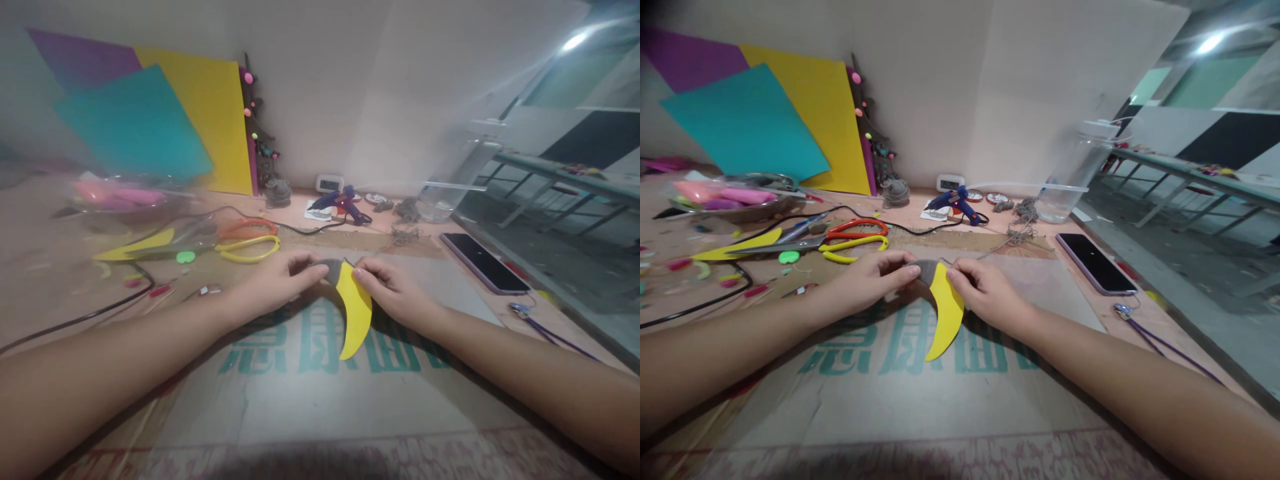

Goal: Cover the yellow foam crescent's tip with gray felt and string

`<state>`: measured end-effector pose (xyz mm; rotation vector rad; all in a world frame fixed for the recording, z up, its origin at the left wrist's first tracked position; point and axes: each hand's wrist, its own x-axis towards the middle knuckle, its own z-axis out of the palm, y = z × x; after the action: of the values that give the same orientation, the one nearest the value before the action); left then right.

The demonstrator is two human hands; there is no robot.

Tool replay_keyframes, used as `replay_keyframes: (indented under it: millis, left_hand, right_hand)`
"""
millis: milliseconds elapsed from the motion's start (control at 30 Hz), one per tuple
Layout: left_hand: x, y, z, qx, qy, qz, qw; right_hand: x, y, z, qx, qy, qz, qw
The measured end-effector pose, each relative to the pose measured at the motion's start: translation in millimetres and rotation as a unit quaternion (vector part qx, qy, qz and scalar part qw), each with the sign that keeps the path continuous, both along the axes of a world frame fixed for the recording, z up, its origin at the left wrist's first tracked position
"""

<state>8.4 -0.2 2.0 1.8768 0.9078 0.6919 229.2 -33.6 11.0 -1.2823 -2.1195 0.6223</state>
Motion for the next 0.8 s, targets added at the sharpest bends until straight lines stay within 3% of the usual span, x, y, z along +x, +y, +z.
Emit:
replay_keyframes:
  millis: [333,533,800]
  left_hand:
    - [0.9,-1.6,-0.7,0.064,0.039,0.008,0.997]
    - [0.9,-4.2,1.8,0.06,0.062,-0.004,0.996]
    - [-1.0,-3.7,3.2,0.028,0.047,-0.039,0.998]
  right_hand:
    - [-1.2,-3.4,-0.1,0.007,-0.019,0.023,1.0]
    - [2.5,-0.5,-3.9,0.041,0.081,-0.037,0.995]
    - [-1.2,-2.6,-5.8,-0.077,0.159,0.026,0.984]
